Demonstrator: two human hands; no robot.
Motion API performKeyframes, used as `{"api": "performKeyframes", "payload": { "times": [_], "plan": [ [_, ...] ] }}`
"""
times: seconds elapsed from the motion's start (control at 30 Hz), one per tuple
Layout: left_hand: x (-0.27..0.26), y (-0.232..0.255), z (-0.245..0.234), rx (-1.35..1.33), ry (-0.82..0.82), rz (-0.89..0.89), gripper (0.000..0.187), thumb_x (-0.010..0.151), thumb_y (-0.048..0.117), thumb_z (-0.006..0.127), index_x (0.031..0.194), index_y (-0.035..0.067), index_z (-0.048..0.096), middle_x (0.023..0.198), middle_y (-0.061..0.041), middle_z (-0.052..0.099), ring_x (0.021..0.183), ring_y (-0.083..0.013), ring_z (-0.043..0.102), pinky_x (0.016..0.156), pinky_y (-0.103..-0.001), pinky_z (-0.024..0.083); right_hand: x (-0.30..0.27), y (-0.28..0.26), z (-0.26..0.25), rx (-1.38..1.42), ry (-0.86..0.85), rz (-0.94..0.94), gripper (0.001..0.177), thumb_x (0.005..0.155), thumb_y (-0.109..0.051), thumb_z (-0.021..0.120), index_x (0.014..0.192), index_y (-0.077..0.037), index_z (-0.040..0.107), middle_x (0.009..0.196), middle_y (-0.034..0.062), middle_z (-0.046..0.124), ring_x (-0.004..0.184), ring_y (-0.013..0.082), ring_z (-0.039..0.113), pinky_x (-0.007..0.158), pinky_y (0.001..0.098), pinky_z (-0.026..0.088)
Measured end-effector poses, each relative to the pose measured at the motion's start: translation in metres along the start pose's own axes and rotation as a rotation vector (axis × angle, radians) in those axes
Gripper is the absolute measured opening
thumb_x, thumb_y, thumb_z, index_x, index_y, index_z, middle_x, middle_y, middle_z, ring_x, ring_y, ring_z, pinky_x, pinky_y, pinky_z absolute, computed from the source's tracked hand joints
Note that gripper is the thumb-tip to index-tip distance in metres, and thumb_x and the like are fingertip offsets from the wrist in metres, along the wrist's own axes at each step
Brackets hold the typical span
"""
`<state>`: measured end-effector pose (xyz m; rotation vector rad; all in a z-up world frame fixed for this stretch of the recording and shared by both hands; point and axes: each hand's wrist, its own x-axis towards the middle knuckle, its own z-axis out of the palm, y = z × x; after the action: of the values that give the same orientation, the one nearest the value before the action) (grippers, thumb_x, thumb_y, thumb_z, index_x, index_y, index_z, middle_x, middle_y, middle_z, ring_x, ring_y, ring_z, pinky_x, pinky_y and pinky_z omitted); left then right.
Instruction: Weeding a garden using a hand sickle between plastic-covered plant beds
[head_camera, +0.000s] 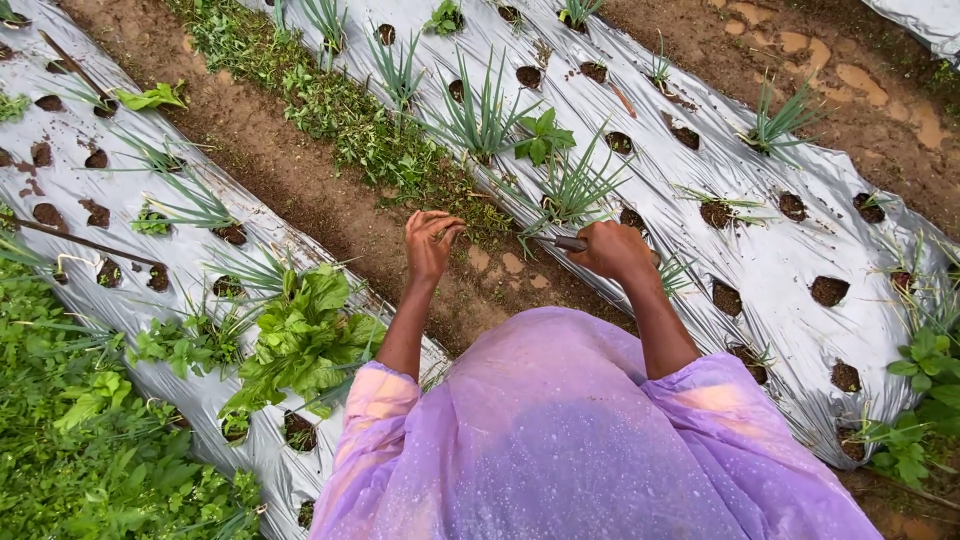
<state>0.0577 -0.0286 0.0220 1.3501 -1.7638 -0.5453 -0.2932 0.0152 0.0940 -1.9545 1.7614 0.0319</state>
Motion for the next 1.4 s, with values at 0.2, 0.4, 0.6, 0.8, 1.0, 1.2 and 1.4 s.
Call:
{"api": "performKeyframes", "payload": {
  "times": [0.2,0.4,0.6,0.8,1.0,1.2,1.4],
  "plan": [
    [0.0,-0.016,0.01,-0.023,0.019,-0.021,0.01,0.089,0.022,0.085,0.097,0.027,0.082,0.094,0.006,0.08,0.105,-0.0186,0.068,0.117,-0.049,0.032,-0.002,0.01,0.005,0.045,0.006,0.008,0.028,0.083,-0.042,0.078,0.076,-0.014,0.075,0.065,0.0088,0.069,0.064,0.0344,0.073,0.065,0.0443,0.055],
    [-0.005,-0.084,0.051,-0.087,0.012,-0.12,0.01,0.09,0.025,0.085,0.1,0.024,0.083,0.093,0.002,0.08,0.103,-0.0208,0.067,0.115,-0.05,0.033,-0.008,0.009,0.0,0.111,-0.038,0.054,0.028,0.085,-0.042,0.078,0.075,-0.016,0.073,0.063,0.0047,0.067,0.061,0.0292,0.069,0.066,0.0419,0.053],
    [-0.002,-0.02,0.025,-0.038,-0.033,-0.117,0.014,0.091,0.027,0.084,0.104,0.023,0.082,0.097,0.0,0.079,0.107,-0.0228,0.064,0.117,-0.055,0.028,-0.016,0.012,-0.004,0.122,-0.022,0.07,0.027,0.084,-0.039,0.078,0.073,-0.015,0.073,0.061,0.0046,0.067,0.06,0.0311,0.07,0.062,0.0418,0.052],
    [0.002,-0.112,0.067,-0.039,-0.031,-0.117,0.012,0.089,0.028,0.086,0.099,0.022,0.083,0.094,-0.004,0.079,0.101,-0.0248,0.067,0.11,-0.049,0.039,-0.026,0.011,-0.011,0.167,-0.013,0.114,0.031,0.083,-0.043,0.077,0.068,-0.016,0.071,0.058,0.0057,0.063,0.06,0.0347,0.069,0.063,0.0434,0.05],
    [0.003,-0.079,0.072,-0.079,-0.051,-0.187,0.014,0.087,0.03,0.089,0.099,0.023,0.084,0.091,0.0,0.078,0.097,-0.0208,0.068,0.106,-0.046,0.042,-0.033,0.015,-0.01,0.219,0.002,0.177,0.029,0.084,-0.043,0.078,0.07,-0.019,0.072,0.059,0.0018,0.065,0.061,0.0271,0.068,0.064,0.0391,0.051],
    [0.004,-0.057,0.067,-0.118,-0.126,-0.285,0.011,0.088,0.028,0.088,0.099,0.024,0.084,0.092,-0.003,0.079,0.099,-0.0252,0.071,0.114,-0.05,0.041,-0.041,0.021,-0.001,0.331,0.036,0.223,0.028,0.083,-0.039,0.081,0.068,-0.017,0.072,0.054,0.0047,0.062,0.051,0.0298,0.063,0.058,0.0414,0.048],
    [-0.018,-0.093,0.104,-0.221,-0.326,-0.351,0.01,0.099,0.017,0.079,0.108,0.014,0.082,0.093,-0.014,0.078,0.105,-0.0394,0.071,0.106,-0.064,0.047,-0.07,0.03,0.016,0.518,0.088,0.287,0.02,0.088,-0.026,0.08,0.079,-0.007,0.078,0.055,0.0102,0.064,0.047,0.0261,0.058,0.056,0.0405,0.048]
  ]
}}
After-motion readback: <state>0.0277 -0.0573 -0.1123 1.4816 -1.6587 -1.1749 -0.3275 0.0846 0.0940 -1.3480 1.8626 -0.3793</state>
